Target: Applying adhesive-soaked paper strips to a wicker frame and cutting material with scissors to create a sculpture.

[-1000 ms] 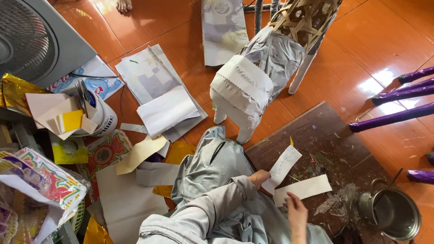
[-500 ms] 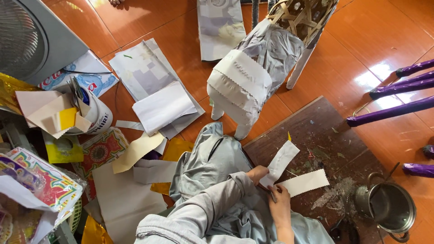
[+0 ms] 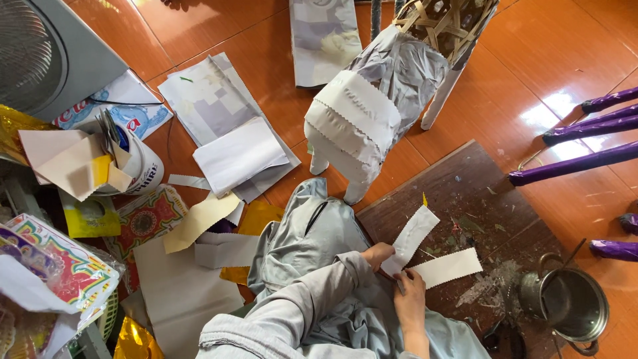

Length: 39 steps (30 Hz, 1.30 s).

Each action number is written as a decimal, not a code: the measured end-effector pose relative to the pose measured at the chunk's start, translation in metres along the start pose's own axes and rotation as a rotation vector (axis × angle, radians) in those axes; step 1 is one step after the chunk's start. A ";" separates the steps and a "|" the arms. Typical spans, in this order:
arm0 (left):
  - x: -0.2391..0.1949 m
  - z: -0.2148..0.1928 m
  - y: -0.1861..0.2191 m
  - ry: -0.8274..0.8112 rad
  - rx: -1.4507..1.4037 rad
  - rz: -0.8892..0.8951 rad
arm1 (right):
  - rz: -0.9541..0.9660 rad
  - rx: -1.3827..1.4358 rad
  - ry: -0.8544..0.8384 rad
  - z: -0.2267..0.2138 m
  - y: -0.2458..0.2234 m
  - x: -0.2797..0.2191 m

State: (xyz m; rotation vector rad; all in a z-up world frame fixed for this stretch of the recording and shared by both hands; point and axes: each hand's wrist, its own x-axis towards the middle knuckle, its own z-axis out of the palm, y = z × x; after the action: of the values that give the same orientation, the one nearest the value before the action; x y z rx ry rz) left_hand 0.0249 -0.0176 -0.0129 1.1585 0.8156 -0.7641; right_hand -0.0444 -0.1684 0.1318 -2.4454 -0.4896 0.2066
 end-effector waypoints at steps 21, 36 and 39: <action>-0.016 -0.003 0.001 -0.057 -0.074 0.096 | -0.031 -0.017 0.024 0.005 0.009 0.001; -0.024 -0.003 0.007 -0.040 0.040 0.067 | 0.015 -0.026 0.049 0.000 0.001 0.001; -0.029 -0.004 0.007 -0.040 0.001 0.066 | -0.001 -0.026 0.065 0.002 0.004 0.001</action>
State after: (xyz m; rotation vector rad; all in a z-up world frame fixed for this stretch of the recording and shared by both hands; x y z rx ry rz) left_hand 0.0161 -0.0096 0.0152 1.1623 0.7406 -0.7308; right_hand -0.0425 -0.1694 0.1281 -2.4684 -0.4683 0.1210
